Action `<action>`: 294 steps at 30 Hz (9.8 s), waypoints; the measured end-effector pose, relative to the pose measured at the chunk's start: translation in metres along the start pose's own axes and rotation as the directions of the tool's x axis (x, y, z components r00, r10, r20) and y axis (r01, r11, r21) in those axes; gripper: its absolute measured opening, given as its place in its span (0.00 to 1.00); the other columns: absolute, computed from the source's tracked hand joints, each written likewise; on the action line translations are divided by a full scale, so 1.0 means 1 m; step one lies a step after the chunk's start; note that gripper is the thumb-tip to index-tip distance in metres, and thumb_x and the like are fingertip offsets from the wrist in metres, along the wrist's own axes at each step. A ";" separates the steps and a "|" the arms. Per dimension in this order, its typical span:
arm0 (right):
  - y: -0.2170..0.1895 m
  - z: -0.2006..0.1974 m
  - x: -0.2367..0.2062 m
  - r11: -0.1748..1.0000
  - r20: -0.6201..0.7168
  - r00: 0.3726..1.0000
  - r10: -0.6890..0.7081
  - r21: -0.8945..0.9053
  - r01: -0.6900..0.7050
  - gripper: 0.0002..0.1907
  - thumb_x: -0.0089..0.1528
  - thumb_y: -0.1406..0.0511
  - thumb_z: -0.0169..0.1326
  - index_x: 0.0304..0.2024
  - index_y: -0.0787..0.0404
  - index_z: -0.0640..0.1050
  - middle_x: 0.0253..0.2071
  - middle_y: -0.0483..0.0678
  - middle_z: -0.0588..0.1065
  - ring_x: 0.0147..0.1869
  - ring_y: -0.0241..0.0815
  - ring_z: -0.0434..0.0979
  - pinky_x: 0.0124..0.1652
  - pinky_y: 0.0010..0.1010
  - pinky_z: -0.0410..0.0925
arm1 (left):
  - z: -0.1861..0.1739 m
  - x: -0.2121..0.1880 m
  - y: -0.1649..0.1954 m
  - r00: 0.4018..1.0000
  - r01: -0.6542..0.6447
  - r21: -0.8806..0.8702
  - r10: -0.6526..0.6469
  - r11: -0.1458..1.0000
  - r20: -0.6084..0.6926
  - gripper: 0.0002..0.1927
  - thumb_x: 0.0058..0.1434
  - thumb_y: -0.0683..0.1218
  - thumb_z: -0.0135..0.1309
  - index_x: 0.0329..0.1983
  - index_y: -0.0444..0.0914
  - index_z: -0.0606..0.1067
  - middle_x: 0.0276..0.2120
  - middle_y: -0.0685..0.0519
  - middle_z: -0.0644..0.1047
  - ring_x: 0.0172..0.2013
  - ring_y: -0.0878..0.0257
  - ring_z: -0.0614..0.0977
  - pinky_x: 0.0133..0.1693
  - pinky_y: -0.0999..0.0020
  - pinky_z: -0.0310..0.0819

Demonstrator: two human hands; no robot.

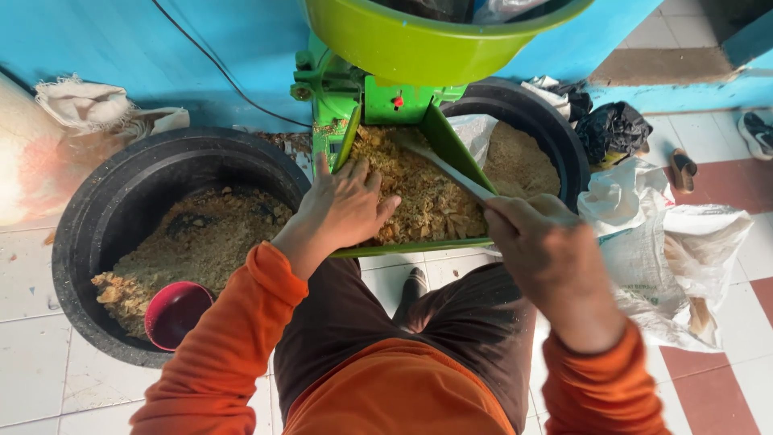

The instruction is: The person sits on the floor and feeds crumbly cake-like material by hand into the hopper of a green grinding machine, using a flat blade to push and spread the material. Ground powder collects in a large black basin, and the person occasionally scoops or levels the ground powder with the blade.

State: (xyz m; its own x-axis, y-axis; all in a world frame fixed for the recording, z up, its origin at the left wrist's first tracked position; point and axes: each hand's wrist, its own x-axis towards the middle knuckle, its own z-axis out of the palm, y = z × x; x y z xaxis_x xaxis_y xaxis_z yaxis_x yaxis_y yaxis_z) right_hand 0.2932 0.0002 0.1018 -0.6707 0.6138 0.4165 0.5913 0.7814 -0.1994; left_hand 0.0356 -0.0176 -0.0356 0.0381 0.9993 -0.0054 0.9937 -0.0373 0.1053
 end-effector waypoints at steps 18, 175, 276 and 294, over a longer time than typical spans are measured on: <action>-0.037 0.032 0.008 0.991 0.021 0.999 -0.030 -0.129 0.032 0.06 0.65 0.67 0.57 0.43 0.62 0.79 0.31 0.54 0.74 0.21 0.47 0.76 0.21 0.36 0.71 | 0.004 0.005 -0.003 0.998 0.017 -0.008 -0.017 1.000 0.066 0.33 0.73 0.62 0.27 0.63 0.35 0.70 0.67 0.36 0.66 0.63 0.41 0.72 0.65 0.28 0.40; -0.024 -0.017 0.009 0.996 0.075 0.996 -0.040 -0.078 0.046 0.09 0.65 0.65 0.59 0.43 0.64 0.83 0.30 0.53 0.79 0.22 0.43 0.77 0.19 0.32 0.69 | -0.001 -0.001 -0.028 0.970 -0.166 -0.240 0.115 0.957 -0.213 0.10 0.62 0.48 0.54 0.35 0.42 0.85 0.38 0.57 0.83 0.55 0.60 0.75 0.57 0.46 0.52; 0.010 0.076 0.023 0.889 0.143 0.985 -0.093 -0.434 0.147 0.05 0.66 0.68 0.51 0.42 0.60 0.78 0.31 0.51 0.77 0.28 0.40 0.78 0.20 0.28 0.71 | -0.010 -0.016 -0.010 0.985 -0.061 -0.120 0.040 0.991 -0.168 0.26 0.69 0.53 0.41 0.27 0.32 0.81 0.40 0.38 0.81 0.72 0.43 0.59 0.63 0.18 0.41; -0.026 0.050 0.004 0.977 0.136 0.991 0.012 -0.213 0.018 0.10 0.68 0.63 0.53 0.46 0.63 0.79 0.25 0.53 0.74 0.15 0.42 0.73 0.15 0.33 0.68 | -0.008 -0.021 -0.010 0.977 -0.081 -0.128 0.053 0.989 -0.206 0.19 0.66 0.50 0.44 0.32 0.36 0.82 0.41 0.43 0.81 0.70 0.44 0.63 0.64 0.21 0.42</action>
State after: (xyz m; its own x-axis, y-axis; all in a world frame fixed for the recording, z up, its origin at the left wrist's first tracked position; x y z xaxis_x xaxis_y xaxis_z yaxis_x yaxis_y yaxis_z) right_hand 0.2528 -0.0119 0.0641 -0.7182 0.6325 0.2900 0.6613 0.7501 0.0018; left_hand 0.0237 -0.0382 -0.0282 0.0683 0.9764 0.2048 0.9659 -0.1161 0.2315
